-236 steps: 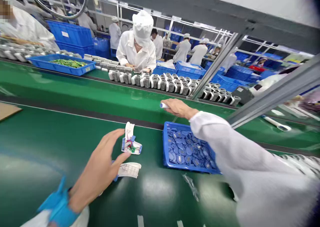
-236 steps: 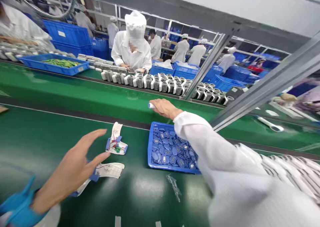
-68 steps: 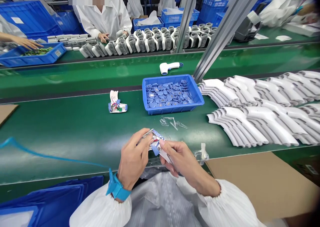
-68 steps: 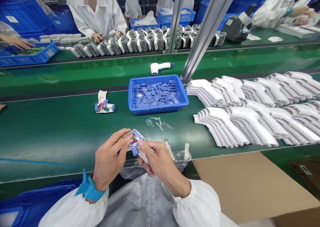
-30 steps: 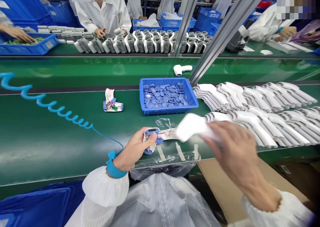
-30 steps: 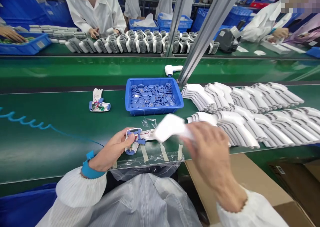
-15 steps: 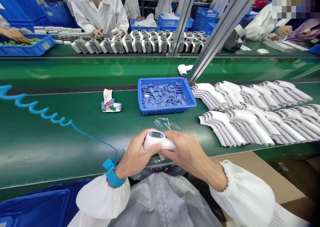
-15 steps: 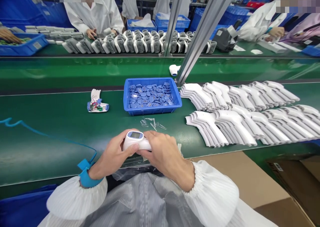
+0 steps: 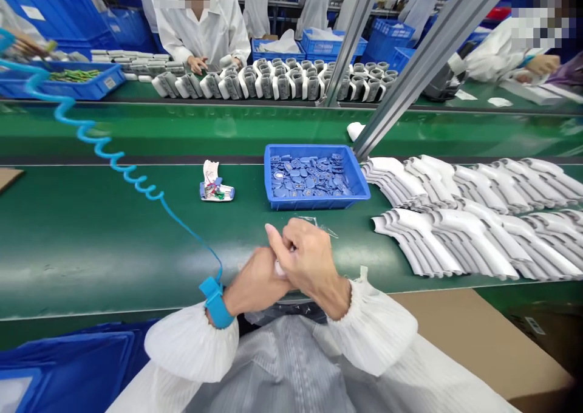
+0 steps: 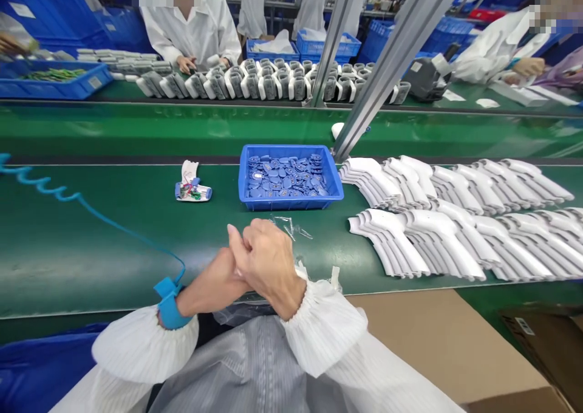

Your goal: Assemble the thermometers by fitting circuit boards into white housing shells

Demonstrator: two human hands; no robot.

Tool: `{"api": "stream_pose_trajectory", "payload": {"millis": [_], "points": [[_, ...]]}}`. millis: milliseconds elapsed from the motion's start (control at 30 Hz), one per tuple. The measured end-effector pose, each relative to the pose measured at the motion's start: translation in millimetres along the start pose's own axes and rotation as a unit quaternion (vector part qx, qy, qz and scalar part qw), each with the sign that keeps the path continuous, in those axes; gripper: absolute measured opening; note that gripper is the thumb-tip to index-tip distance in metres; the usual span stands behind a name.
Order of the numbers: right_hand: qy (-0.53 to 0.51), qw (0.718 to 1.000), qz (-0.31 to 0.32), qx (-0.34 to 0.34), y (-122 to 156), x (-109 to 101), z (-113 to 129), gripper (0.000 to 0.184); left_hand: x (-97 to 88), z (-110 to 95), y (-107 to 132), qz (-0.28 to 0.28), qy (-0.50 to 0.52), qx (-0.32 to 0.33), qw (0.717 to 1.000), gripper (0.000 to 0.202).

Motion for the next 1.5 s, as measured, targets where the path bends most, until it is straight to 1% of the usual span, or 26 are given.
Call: {"api": "stream_pose_trajectory", "payload": {"millis": [67, 133, 200, 233, 267, 333, 400, 467, 500, 567, 600, 667, 733, 767, 867, 933, 1033, 1067, 1100, 1133, 1200, 1267, 1333, 1400, 1433, 1500], "points": [[0.024, 0.998, -0.031, -0.054, 1.9, 2.5, 3.0, 0.051, 4.9, 1.4, 5.8, -0.015, -0.047, 0.029, 0.998, 0.009], [0.029, 0.991, -0.092, -0.094, 3.1, -1.9, 5.2, 0.052, 6.2, 5.0, 10.0, -0.050, -0.067, 0.022, 0.996, 0.011], [0.026, 0.981, -0.159, -0.107, 3.5, -9.5, 8.0, 0.053, 4.8, 6.3, 10.6, -0.073, -0.076, 0.022, 0.994, 0.011], [0.032, 0.979, -0.176, -0.100, 3.2, -12.1, 8.7, 0.052, 3.2, 5.9, 9.8, -0.078, -0.078, 0.027, 0.993, 0.012], [0.042, 0.979, -0.178, -0.088, 2.7, -13.4, 9.1, 0.051, 1.7, 5.1, 8.5, -0.079, -0.080, 0.034, 0.993, 0.013], [0.061, 0.983, -0.160, -0.073, 2.5, -13.2, 9.6, 0.048, -0.5, 3.3, 6.1, -0.077, -0.090, 0.048, 0.992, 0.017], [0.059, 0.982, -0.154, -0.089, 3.9, -13.4, 10.3, 0.047, -1.3, 2.7, 4.8, -0.078, -0.110, 0.054, 0.989, 0.021], [0.046, 0.976, -0.177, -0.119, 6.1, -16.5, 10.9, 0.048, -2.0, 2.7, 4.5, -0.082, -0.127, 0.055, 0.987, 0.023], [0.042, 0.973, -0.194, -0.121, 6.8, -19.0, 9.8, 0.049, -2.6, 2.5, 4.4, -0.080, -0.129, 0.056, 0.987, 0.022], [0.047, 0.970, -0.217, -0.096, 6.8, -24.1, 6.3, 0.051, -3.9, 1.5, 4.4, -0.058, -0.110, 0.054, 0.991, 0.020], [0.052, 0.973, -0.214, -0.076, 6.1, -25.4, 4.5, 0.051, -4.5, 0.9, 4.6, -0.043, -0.096, 0.050, 0.993, 0.018], [0.066, 0.980, -0.183, -0.051, 4.2, -24.7, 3.0, 0.052, -4.5, 0.1, 5.8, -0.019, -0.073, 0.034, 0.997, 0.013], [0.074, 0.985, -0.140, -0.064, 2.6, -20.0, 5.2, 0.052, -2.0, 0.5, 8.0, -0.015, -0.077, 0.016, 0.997, 0.012], [0.072, 0.986, -0.131, -0.077, 2.1, -18.1, 6.7, 0.052, -0.3, 1.2, 9.1, -0.024, -0.089, 0.006, 0.996, 0.012], [0.044, 0.982, -0.147, -0.109, 2.1, -16.7, 8.9, 0.054, 3.1, 4.9, 12.0, -0.065, -0.134, -0.022, 0.989, 0.019], [0.020, 0.980, -0.165, -0.113, 3.4, -20.0, 7.2, 0.055, 2.7, 6.2, 12.8, -0.069, -0.135, -0.019, 0.988, 0.021], [0.002, 0.980, -0.187, -0.064, 5.0, -28.8, -2.3, 0.053, -0.7, 9.6, 13.7, -0.028, -0.053, -0.017, 0.998, 0.024], [0.002, 0.983, -0.182, -0.038, 5.1, -29.7, -6.7, 0.052, -2.1, 11.9, 14.4, -0.019, -0.027, -0.027, 0.999, 0.026], [0.005, 0.987, -0.161, -0.015, 5.0, -28.0, -10.6, 0.051, -2.9, 14.6, 15.2, -0.017, -0.018, -0.037, 0.999, 0.028], [0.013, 0.991, -0.134, 0.002, 5.1, -24.4, -13.8, 0.050, -2.7, 17.1, 16.0, -0.023, -0.032, -0.042, 0.998, 0.028], [0.035, 0.995, -0.088, 0.032, 6.4, -14.4, -18.3, 0.051, 1.1, 20.5, 17.3, -0.052, -0.107, -0.040, 0.992, 0.023], [0.054, 0.993, -0.080, 0.062, 8.6, -7.1, -20.2, 0.054, 7.4, 21.1, 18.7, -0.083, -0.176, -0.038, 0.980, 0.018], [0.047, 0.993, -0.085, 0.070, 8.3, -5.3, -17.7, 0.054, 9.7, 18.3, 20.5, -0.098, -0.197, -0.036, 0.975, 0.015], [0.025, 0.997, -0.057, 0.045, 0.8, -7.1, -13.1, 0.055, 0.3, 13.5, 23.1, -0.093, -0.179, -0.032, 0.979, 0.014], [0.016, 0.999, -0.034, 0.032, -6.7, -9.3, -12.7, 0.054, -10.5, 11.6, 25.1, -0.090, -0.170, -0.033, 0.981, 0.017], [0.023, 1.000, 0.012, 0.014, -29.9, -14.5, -19.0, 0.051, -42.7, 11.3, 30.2, -0.094, -0.162, -0.052, 0.981, 0.024]]}}
Point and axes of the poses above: each hand's wrist, its own y-axis away from the middle knuckle, its own x-axis out of the palm, z = x × y, the point moved 5 cm from there along -y, towards the middle knuckle, and after that the axes turned 11 degrees about -z, right-handed, at the moved point
